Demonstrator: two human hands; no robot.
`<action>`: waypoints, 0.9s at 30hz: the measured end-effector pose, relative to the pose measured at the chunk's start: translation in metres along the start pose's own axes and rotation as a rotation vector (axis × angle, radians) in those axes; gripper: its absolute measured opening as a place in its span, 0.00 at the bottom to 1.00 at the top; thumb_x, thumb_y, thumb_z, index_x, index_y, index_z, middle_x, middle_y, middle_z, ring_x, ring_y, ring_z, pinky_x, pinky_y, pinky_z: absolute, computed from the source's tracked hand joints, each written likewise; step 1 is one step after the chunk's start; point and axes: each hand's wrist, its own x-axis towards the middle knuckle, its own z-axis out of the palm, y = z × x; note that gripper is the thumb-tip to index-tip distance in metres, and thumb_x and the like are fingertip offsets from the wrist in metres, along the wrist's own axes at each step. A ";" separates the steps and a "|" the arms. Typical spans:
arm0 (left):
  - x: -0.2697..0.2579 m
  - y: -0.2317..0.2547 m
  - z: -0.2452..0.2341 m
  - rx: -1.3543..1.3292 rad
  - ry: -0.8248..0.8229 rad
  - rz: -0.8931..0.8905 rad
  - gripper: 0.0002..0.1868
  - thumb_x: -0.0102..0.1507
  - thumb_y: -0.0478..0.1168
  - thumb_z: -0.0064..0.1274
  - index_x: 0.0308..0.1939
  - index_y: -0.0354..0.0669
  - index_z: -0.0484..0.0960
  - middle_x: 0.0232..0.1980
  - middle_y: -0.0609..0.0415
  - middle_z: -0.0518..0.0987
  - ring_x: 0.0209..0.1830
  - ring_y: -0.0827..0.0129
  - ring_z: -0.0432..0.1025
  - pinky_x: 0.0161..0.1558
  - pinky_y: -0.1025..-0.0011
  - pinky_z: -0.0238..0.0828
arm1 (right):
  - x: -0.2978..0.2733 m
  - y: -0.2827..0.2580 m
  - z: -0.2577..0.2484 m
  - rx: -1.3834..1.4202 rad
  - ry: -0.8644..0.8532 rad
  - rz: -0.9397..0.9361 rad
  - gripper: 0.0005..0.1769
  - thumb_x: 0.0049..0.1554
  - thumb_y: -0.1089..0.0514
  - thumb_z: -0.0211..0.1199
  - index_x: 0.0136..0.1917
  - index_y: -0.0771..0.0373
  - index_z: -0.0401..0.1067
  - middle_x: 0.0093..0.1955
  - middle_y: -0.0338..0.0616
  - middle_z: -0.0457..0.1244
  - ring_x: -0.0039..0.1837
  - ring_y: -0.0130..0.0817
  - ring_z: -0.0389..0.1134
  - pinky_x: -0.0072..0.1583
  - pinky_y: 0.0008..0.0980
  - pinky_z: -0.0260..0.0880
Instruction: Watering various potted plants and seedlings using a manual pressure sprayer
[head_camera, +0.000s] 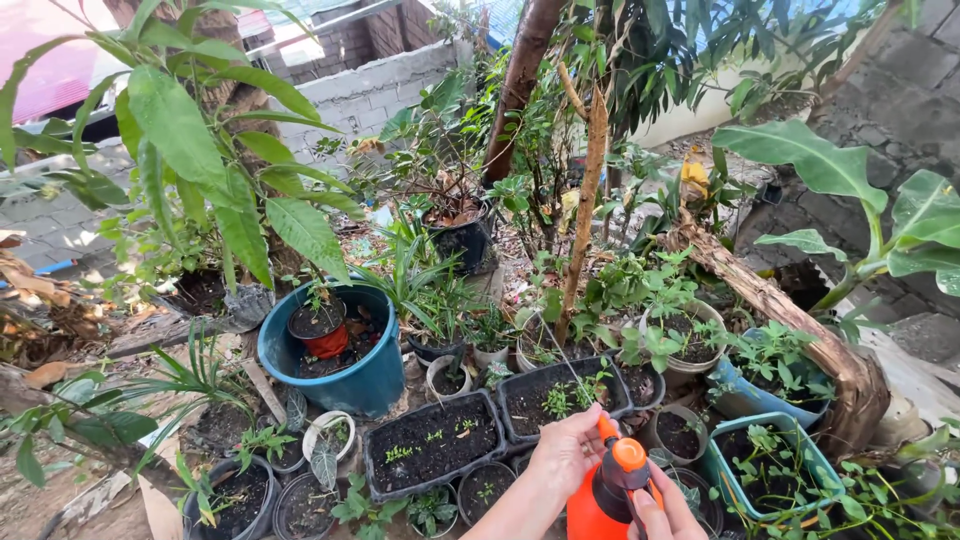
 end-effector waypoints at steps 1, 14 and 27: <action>0.001 0.000 -0.001 0.000 0.001 0.001 0.11 0.61 0.44 0.59 0.30 0.40 0.84 0.31 0.51 0.84 0.28 0.70 0.75 0.36 0.76 0.67 | -0.001 -0.002 0.002 0.000 -0.002 0.001 0.24 0.55 0.64 0.53 0.65 0.59 0.74 0.34 0.55 0.64 0.27 0.36 0.49 0.32 0.29 0.49; 0.003 -0.005 -0.003 0.039 -0.026 0.085 0.08 0.55 0.40 0.64 0.30 0.39 0.82 0.29 0.51 0.82 0.27 0.69 0.73 0.36 0.72 0.73 | -0.004 -0.011 -0.008 0.005 -0.058 -0.037 0.26 0.53 0.59 0.53 0.66 0.57 0.71 0.19 0.53 0.50 0.20 0.34 0.46 0.25 0.27 0.42; -0.003 -0.012 -0.010 -0.125 -0.495 0.083 0.12 0.63 0.43 0.52 0.39 0.35 0.79 0.42 0.45 0.80 0.40 0.64 0.74 0.47 0.72 0.71 | -0.003 -0.010 -0.015 -0.017 -0.071 -0.083 0.25 0.54 0.61 0.52 0.65 0.59 0.70 0.19 0.54 0.51 0.18 0.35 0.46 0.21 0.29 0.40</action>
